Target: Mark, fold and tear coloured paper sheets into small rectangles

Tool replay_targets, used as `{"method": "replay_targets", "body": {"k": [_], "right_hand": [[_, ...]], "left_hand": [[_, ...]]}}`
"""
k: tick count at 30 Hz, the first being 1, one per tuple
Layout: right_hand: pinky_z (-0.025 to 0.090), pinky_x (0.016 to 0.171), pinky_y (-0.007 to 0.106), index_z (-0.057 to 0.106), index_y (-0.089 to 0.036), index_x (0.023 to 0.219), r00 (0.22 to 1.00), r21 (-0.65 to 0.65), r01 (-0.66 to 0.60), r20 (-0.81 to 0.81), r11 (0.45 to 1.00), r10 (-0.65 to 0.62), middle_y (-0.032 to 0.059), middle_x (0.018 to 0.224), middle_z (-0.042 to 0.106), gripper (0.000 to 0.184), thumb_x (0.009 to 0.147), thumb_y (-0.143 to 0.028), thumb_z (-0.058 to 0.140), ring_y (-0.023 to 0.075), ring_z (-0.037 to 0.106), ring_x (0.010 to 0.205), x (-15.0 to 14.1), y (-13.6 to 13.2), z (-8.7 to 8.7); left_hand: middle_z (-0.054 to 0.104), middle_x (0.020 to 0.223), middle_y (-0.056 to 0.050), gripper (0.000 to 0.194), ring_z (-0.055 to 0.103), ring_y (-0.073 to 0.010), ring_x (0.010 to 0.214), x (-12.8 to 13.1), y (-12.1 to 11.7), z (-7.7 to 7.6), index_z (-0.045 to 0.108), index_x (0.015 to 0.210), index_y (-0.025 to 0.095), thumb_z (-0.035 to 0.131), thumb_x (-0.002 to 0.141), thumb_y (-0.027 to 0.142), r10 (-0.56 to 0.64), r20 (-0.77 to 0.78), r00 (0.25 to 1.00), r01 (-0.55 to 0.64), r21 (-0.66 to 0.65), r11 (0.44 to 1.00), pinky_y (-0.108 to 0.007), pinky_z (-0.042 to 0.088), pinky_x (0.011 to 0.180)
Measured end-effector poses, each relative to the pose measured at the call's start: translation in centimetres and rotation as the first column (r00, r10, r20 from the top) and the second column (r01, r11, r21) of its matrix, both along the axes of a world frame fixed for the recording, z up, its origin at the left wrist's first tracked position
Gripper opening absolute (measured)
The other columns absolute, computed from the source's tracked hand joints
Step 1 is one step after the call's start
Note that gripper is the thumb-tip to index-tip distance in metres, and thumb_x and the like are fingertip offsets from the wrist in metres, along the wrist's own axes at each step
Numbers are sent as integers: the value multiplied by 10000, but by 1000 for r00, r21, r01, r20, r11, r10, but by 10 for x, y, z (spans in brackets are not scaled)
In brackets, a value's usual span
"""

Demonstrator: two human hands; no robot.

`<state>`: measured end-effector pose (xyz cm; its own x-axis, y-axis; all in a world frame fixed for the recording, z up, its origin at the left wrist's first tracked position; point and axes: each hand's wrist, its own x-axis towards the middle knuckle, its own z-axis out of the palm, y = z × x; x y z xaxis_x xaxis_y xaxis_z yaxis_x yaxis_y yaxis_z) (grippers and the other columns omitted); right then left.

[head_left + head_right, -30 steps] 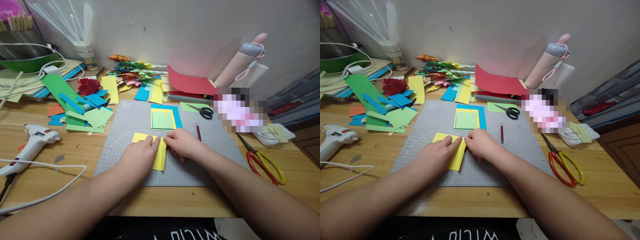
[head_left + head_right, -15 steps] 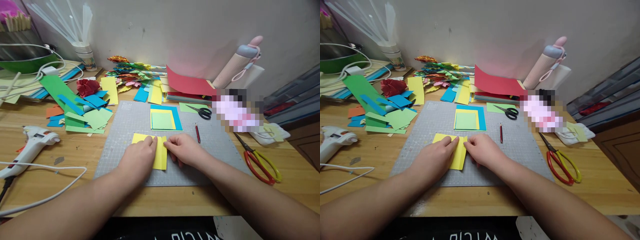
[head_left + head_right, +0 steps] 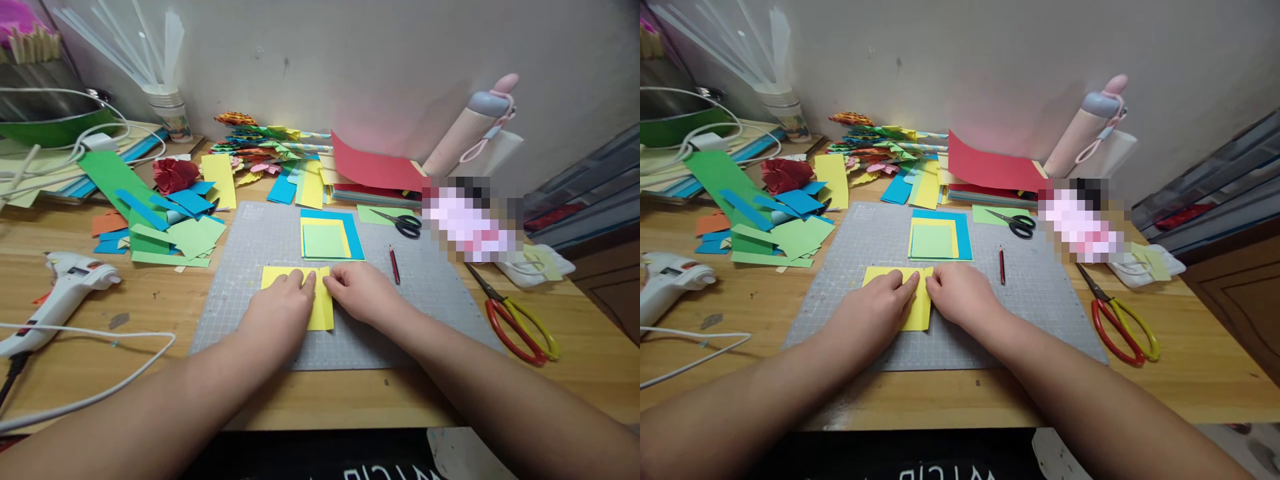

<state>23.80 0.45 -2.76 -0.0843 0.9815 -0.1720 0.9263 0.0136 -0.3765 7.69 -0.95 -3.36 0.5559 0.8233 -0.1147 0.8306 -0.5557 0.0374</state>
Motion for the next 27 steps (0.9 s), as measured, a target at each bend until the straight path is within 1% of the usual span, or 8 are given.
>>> {"method": "replay_targets", "body": {"k": [5, 8, 10, 11, 16, 22, 27], "right_hand": [[203, 504, 276, 464, -190, 540, 1000, 13, -17, -9, 1000, 17, 1, 577, 555, 309, 842, -253, 460, 128, 418, 546, 2, -2, 1], [226, 508, 265, 487, -193, 572, 999, 6, -23, -40, 1000, 23, 2, 601, 576, 376, 908, -335, 396, 128, 464, 573, 3, -9, 5], [222, 497, 266, 497, -196, 574, 999, -20, -13, -41, 1000, 12, 1, 588, 581, 410, 916, -394, 389, 129, 469, 557, 2, -16, 7], [214, 492, 269, 500, -197, 570, 1000, -28, -3, -29, 1000, 2, 0, 578, 583, 403, 907, -397, 405, 130, 464, 545, 1, -20, 8], [190, 492, 281, 509, -196, 560, 999, 3, 29, 30, 1000, -29, 5, 587, 605, 332, 868, -305, 453, 136, 452, 545, -2, -31, 6], [188, 492, 282, 555, -209, 597, 998, 14, 45, 43, 999, -46, 2, 618, 625, 357, 891, -374, 435, 138, 465, 560, -4, -30, 4], [162, 493, 293, 573, -207, 590, 996, 24, 51, 78, 998, -53, 21, 626, 633, 317, 865, -310, 455, 147, 469, 564, -6, -27, 2]], "left_hand": [[585, 984, -118, 479, 572, -226, 895, 0, 0, 1, 393, 1383, 112, 368, 905, 86, 2, -9, 1000, -2, -12, 1000, -275, 437, 603], [580, 981, -120, 470, 573, -233, 890, -1, -1, 0, 398, 1377, 103, 362, 909, 98, -2, -4, 1000, 2, -11, 1000, -283, 437, 586], [582, 984, -123, 471, 575, -231, 898, -1, -1, 0, 401, 1375, 103, 364, 905, 93, -4, -8, 1000, 4, -8, 1000, -275, 435, 586], [583, 984, -123, 471, 575, -227, 902, 0, -2, -1, 403, 1373, 104, 364, 904, 88, -2, -11, 1000, 2, -5, 1000, -269, 434, 589], [581, 962, -120, 447, 575, -225, 891, 0, -1, -2, 414, 1362, 109, 353, 919, 110, 3, -3, 1000, -3, 17, 1000, -271, 430, 586], [577, 963, -112, 447, 566, -220, 886, 0, 0, -2, 412, 1363, 118, 373, 918, 121, 4, -5, 1000, -4, 18, 1000, -260, 418, 572], [576, 963, -120, 452, 569, -217, 862, 1, -2, 0, 417, 1366, 120, 364, 917, 116, 23, -21, 1000, -23, 7, 1000, -250, 397, 528]]}}
